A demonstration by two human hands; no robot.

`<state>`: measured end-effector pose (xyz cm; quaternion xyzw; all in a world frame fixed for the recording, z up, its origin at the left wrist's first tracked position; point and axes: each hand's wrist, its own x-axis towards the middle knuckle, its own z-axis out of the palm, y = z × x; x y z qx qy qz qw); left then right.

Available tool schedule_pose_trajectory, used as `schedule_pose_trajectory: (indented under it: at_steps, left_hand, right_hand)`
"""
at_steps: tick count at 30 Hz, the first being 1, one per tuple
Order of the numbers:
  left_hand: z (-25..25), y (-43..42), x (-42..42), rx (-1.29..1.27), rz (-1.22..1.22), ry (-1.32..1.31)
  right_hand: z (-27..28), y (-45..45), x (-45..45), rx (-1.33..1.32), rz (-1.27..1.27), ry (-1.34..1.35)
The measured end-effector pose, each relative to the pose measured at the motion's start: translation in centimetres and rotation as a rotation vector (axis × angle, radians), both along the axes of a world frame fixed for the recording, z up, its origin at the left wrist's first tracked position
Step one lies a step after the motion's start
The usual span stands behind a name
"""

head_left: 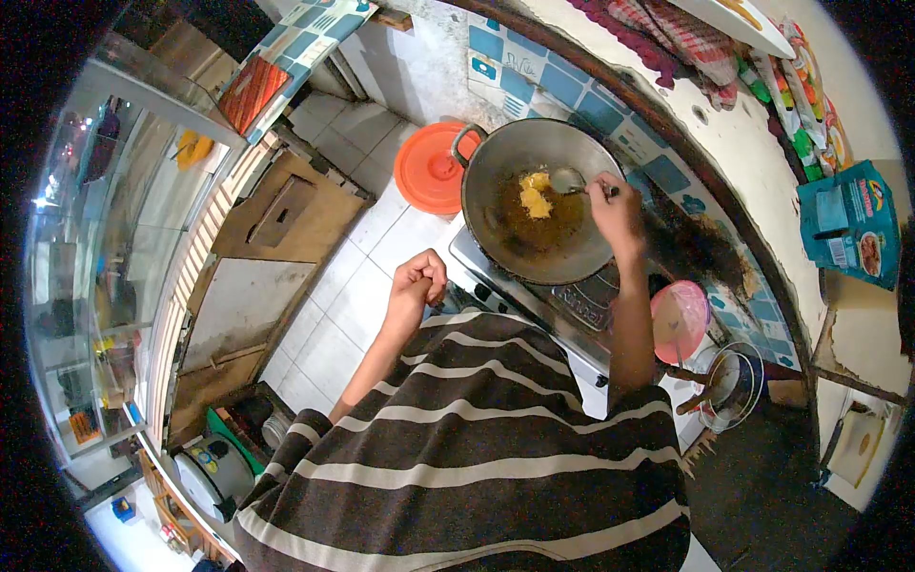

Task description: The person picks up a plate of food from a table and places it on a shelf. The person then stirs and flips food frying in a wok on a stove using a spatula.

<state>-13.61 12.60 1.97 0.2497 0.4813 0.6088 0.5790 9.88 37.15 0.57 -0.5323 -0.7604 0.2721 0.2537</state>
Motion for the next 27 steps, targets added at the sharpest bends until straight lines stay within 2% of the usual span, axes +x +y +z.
schedule_pose_trajectory:
  at_steps: [1, 4, 7, 13, 16, 22, 25, 27]
  left_hand:
    - [0.0, -0.1, -0.1, -0.006, 0.008, -0.003]
    - [-0.2, -0.2, -0.4, 0.006, 0.007, 0.002]
    - [-0.3, -0.4, -0.5, 0.005, 0.011, 0.001]
    - [-0.4, 0.0, -0.4, -0.001, -0.016, -0.021]
    - [-0.2, 0.2, -0.3, 0.009, -0.03, 0.012]
    - [0.0, 0.1, -0.4, 0.013, -0.043, 0.025]
    - [-0.2, -0.1, -0.6, 0.038, -0.047, 0.011]
    - [-0.1, -0.1, -0.6, 0.032, -0.048, 0.006]
  right_hand:
    - [0.2, -0.6, 0.5, -0.012, 0.025, -0.025]
    - [-3.1, -2.7, 2.9, 0.262, -0.023, 0.042]
    - [-1.1, -5.2, 4.1, -0.06, -0.02, 0.059]
    - [-2.2, -7.4, 4.9, -0.07, -0.166, -0.162]
    - [0.0, -8.0, 3.6, -0.17, -0.163, -0.07]
    - [-0.2, -7.2, 2.1, -0.007, -0.066, 0.229]
    - [0.5, -7.3, 1.8, 0.067, -0.059, 0.282]
    - [1.0, -7.5, 1.9, 0.024, -0.091, 0.201]
